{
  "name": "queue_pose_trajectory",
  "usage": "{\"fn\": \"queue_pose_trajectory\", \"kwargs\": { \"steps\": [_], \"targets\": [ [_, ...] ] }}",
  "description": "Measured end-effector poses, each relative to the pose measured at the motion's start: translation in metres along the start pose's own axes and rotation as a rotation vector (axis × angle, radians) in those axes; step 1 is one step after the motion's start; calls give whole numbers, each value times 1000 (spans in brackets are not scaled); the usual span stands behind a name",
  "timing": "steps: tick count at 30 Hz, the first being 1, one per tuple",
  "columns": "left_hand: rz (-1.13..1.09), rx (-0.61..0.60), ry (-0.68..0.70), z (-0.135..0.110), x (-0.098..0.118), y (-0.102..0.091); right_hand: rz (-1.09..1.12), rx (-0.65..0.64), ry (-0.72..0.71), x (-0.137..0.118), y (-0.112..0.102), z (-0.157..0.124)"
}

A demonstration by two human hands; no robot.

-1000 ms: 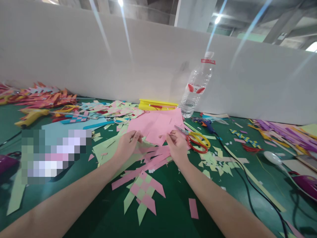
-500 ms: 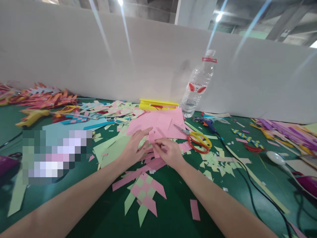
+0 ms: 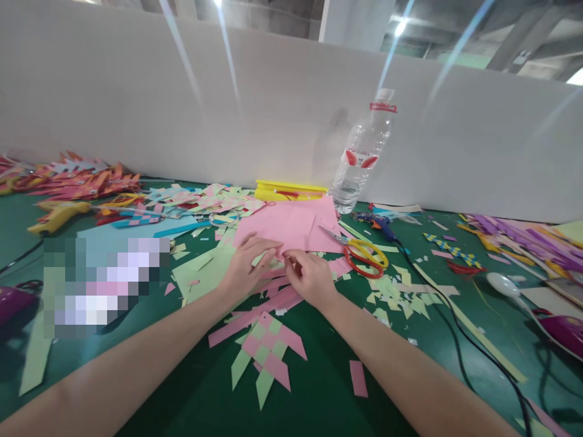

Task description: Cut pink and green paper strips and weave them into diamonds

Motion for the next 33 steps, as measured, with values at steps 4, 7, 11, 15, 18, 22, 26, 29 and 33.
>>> {"fn": "queue_pose_trajectory", "kwargs": {
  "steps": [4,7,11,15,18,22,26,29,33],
  "targets": [
    [15,15,92,0,-1,3,53,-40,122,0,-2,2],
    [17,17,139,-1,-3,5,77,-52,203,2,-1,3],
    [23,24,124,-2,-4,6,73,-47,238,7,-1,2],
    [11,68,-30,-2,-4,4,54,-39,214,7,-1,3],
    [-39,119,-150,0,-3,1,46,-51,199,7,0,2],
    [-87,194,-257,4,-3,-4,49,-91,177,8,2,3],
    [-204,156,-255,3,-6,-3,96,-137,140,7,2,4],
    [-242,53,-231,0,-6,2,134,-142,131,6,2,6],
    [-154,43,-174,0,-8,6,166,-143,131,8,2,5]
  ]
}}
Point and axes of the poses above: each hand's wrist, its own z-axis towards the middle knuckle, its own y-axis out of the palm, x = y × z, the point moved 3 cm from there along z, towards the middle knuckle, and after that the axes turned 15 degrees about x, right-handed, at the moved point
